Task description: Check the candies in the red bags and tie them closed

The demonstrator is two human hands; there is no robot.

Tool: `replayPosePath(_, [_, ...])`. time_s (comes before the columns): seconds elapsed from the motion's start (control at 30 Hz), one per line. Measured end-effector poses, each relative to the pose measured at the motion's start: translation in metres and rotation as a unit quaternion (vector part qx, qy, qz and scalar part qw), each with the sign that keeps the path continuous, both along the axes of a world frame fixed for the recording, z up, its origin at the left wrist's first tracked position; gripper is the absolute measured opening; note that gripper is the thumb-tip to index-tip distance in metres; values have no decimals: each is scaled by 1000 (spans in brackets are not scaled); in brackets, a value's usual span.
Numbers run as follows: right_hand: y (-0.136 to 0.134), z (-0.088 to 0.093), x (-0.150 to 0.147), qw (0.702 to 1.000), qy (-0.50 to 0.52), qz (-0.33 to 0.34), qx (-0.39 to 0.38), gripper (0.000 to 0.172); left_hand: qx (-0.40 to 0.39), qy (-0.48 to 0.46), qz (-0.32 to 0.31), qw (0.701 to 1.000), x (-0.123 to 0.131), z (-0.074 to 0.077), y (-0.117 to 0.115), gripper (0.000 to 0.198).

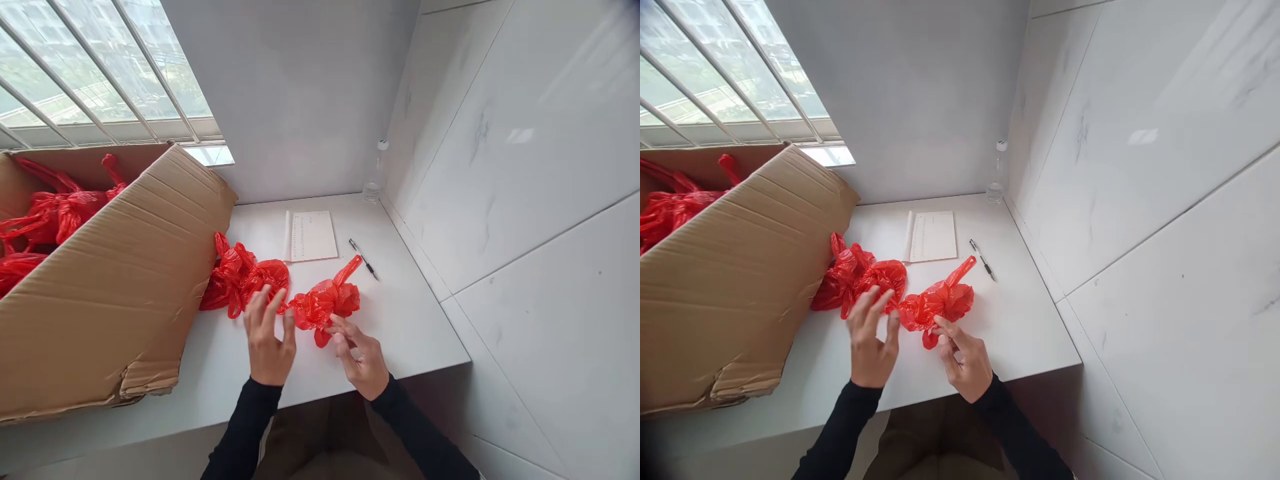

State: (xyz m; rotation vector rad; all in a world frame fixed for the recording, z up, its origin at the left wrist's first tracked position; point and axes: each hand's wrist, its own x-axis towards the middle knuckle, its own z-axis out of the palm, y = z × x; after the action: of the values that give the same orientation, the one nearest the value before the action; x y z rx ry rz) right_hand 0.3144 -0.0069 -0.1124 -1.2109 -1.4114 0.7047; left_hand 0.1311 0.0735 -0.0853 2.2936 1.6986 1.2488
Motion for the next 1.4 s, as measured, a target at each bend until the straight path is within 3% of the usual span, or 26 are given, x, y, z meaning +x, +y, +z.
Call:
replayPosePath(0.1, [1, 13, 11, 997, -10, -67, -27, 36, -36, 7, -103, 994, 13, -4, -18, 41])
replayPosePath(0.2, [21, 20, 19, 986, -116, -115, -25, 34, -45, -15, -120, 992, 13, -11, -14, 20])
replayPosePath(0.3, [38, 23, 22, 979, -178, -89, -49, 41, -55, -41, -126, 990, 0, -14, -7, 8])
replayPosePath(0.47, [33, 36, 33, 978, -164, -103, -82, 21, -78, -74, -119, 987, -24, -4, -14, 3])
replayPosePath(0.53, [29, 45, 34, 979, -144, -104, -99, 18, -84, -90, -113, 986, -22, 4, -18, 8])
replayPosePath(0.63, [28, 56, 27, 983, -116, -73, -120, 16, -101, -89, -154, 979, -3, 13, -20, 31])
replayPosePath(0.73, [28, 60, 22, 984, -124, -51, -120, 14, -122, -78, -184, 972, 6, 11, -14, 13])
replayPosePath(0.8, [26, 59, 28, 981, -123, -63, -133, 13, -132, -92, -157, 974, -3, 8, -9, 4])
replayPosePath(0.97, [18, 55, 47, 969, -126, -132, -169, 15, -158, -149, -59, 974, -36, 14, -12, 12])
replayPosePath(1.13, [22, 60, 28, 976, -171, -53, -127, 41, -140, -125, -108, 976, -14, 25, -18, 45])
replayPosePath(1.2, [26, 62, 22, 976, -169, -31, -135, 29, -129, -108, -120, 978, -7, 24, -14, 30])
replayPosePath(1.27, [29, 62, 26, 978, -149, -54, -138, 15, -122, -113, -98, 981, -12, 22, -9, 11])
replayPosePath(1.4, [24, 60, 44, 979, -55, -115, -157, 13, -132, -148, 0, 980, -33, 23, -7, 12])
